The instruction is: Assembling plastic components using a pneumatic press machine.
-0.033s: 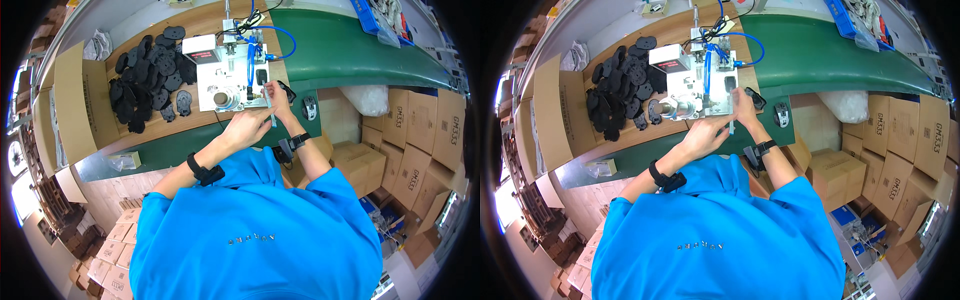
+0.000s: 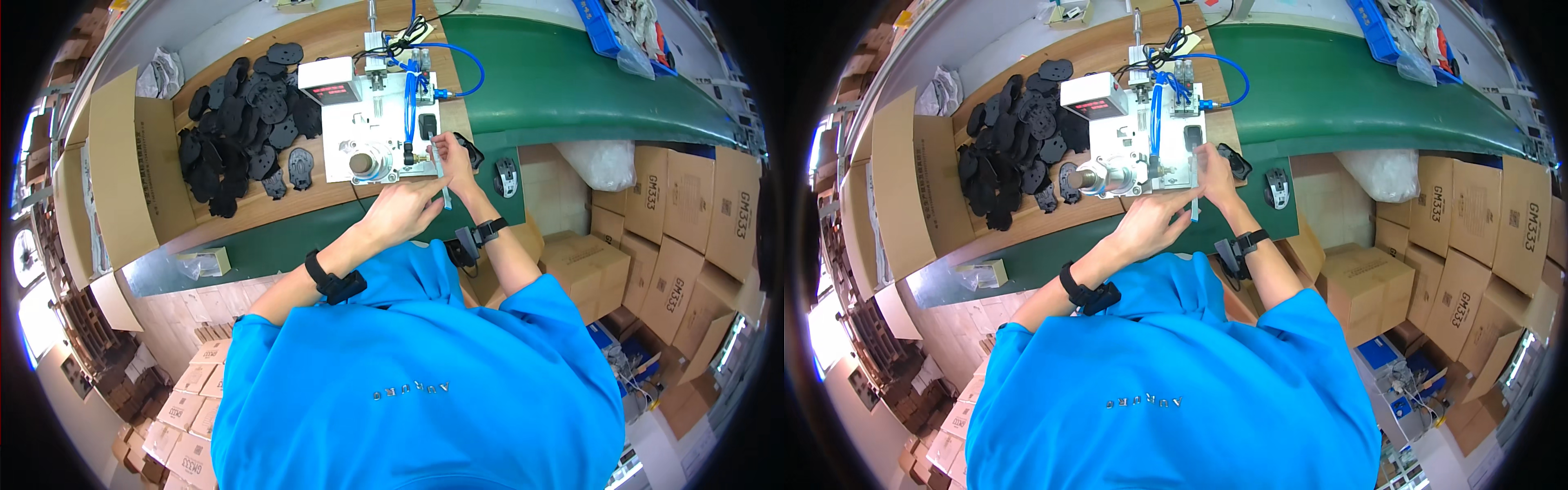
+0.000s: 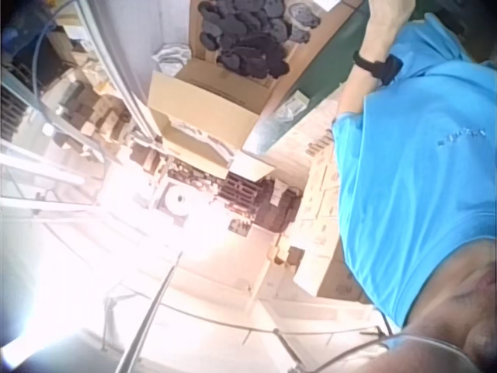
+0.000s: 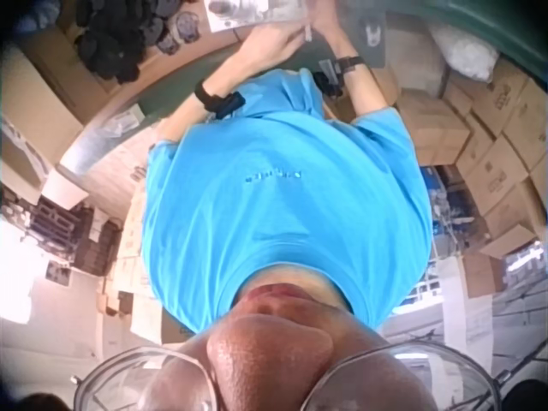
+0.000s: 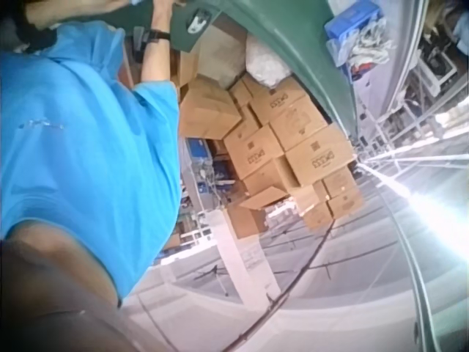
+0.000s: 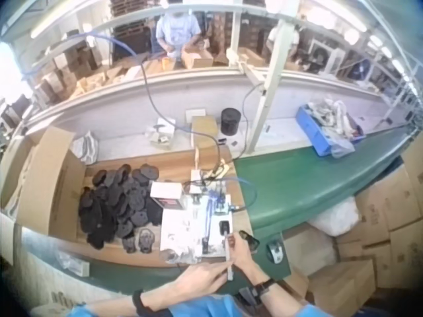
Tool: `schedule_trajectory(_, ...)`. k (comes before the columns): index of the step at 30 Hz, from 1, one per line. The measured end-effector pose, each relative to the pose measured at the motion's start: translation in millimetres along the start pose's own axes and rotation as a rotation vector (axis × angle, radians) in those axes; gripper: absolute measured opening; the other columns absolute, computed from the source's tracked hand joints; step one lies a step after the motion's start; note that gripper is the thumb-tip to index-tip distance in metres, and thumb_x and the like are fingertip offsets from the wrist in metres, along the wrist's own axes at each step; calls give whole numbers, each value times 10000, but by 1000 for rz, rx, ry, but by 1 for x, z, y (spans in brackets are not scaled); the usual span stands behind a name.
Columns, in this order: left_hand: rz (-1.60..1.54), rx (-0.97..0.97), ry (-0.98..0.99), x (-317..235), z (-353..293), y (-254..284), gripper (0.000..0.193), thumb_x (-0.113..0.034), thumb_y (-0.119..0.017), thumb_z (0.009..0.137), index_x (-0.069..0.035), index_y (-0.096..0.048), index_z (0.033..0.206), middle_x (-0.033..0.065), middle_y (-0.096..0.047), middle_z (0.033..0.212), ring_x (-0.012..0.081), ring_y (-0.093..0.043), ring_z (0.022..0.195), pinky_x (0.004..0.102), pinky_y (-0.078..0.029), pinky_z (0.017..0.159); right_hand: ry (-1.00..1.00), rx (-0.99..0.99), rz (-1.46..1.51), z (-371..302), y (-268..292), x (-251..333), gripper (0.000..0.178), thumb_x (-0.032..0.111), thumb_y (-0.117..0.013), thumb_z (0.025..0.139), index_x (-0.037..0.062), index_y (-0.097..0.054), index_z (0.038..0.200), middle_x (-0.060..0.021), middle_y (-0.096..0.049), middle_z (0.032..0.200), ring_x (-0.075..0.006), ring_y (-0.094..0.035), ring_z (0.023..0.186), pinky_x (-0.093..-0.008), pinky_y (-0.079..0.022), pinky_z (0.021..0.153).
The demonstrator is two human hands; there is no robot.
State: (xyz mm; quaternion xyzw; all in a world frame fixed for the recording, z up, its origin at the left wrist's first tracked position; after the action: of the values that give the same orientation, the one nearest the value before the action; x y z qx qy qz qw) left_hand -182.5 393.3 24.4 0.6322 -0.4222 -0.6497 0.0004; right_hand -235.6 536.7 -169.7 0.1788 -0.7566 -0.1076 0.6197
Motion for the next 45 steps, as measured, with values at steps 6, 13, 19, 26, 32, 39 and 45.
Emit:
schedule_trajectory(6,-12,-50,-77,-2,-2,1,431,-103,-665,929,-82,-651,1359,192,-744,1091,386,-717,911,475,-580,838,-23,28,-16,-1,3,8,230,17,-656,926,2,-590,1145,-148,-729,950,-225,-705,869,-350,-555,786)
schedule_trajectory(13,36,-34,-89,-9,-1,-2,405,-89,-673,927,-70,-666,1332,161,-750,1013,362,-714,853,454,-580,780,-7,15,121,-9,9,14,246,-51,-575,917,2,-597,1156,-225,-724,984,-342,-734,929,-415,-552,810)
schedule_trajectory(19,49,-93,-164,-18,-7,-1,385,-71,-688,908,-74,-693,1293,132,-725,887,337,-691,777,442,-555,710,64,15,18,-16,16,28,192,-35,-585,920,-1,-624,1105,-212,-709,937,-346,-720,875,-410,-548,776)
schedule_trajectory(26,97,-216,-301,-44,-25,24,389,10,-741,829,-100,-748,1203,70,-646,829,255,-655,710,390,-540,659,122,75,-82,-44,16,79,116,69,-689,901,20,-681,1006,-129,-693,872,-255,-675,732,-382,-534,675)
schedule_trajectory(32,34,-232,-217,-40,-55,58,413,62,-771,787,-137,-780,1149,45,-607,965,187,-668,818,327,-551,684,243,207,-36,-87,-9,109,116,119,-723,896,38,-703,977,-119,-685,879,-282,-677,775,-388,-540,703)
schedule_trajectory(39,54,-214,-154,-35,-97,84,252,42,-760,850,-56,-735,1081,75,-717,1056,206,-711,887,307,-579,689,366,373,-52,-118,-42,146,134,169,-752,895,59,-716,963,-87,-677,894,-307,-667,812,-409,-531,718)
schedule_trajectory(45,24,-289,-46,-13,-125,87,167,-39,-777,875,-64,-756,1039,83,-751,1005,232,-722,826,328,-580,695,487,382,-47,-124,-49,178,125,158,-750,892,60,-719,963,-85,-668,878,-309,-660,818,-413,-531,715)
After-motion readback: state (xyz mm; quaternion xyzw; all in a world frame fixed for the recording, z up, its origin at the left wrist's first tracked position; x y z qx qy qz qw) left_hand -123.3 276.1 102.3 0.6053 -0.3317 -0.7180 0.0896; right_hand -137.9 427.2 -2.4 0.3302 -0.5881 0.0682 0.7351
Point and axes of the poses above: each hand's wrist, its own z-axis towards the middle knuckle, its own y-axis out of the back of the hand, x = y × z, the point moved 8 cm from there along z, towards the middle knuckle
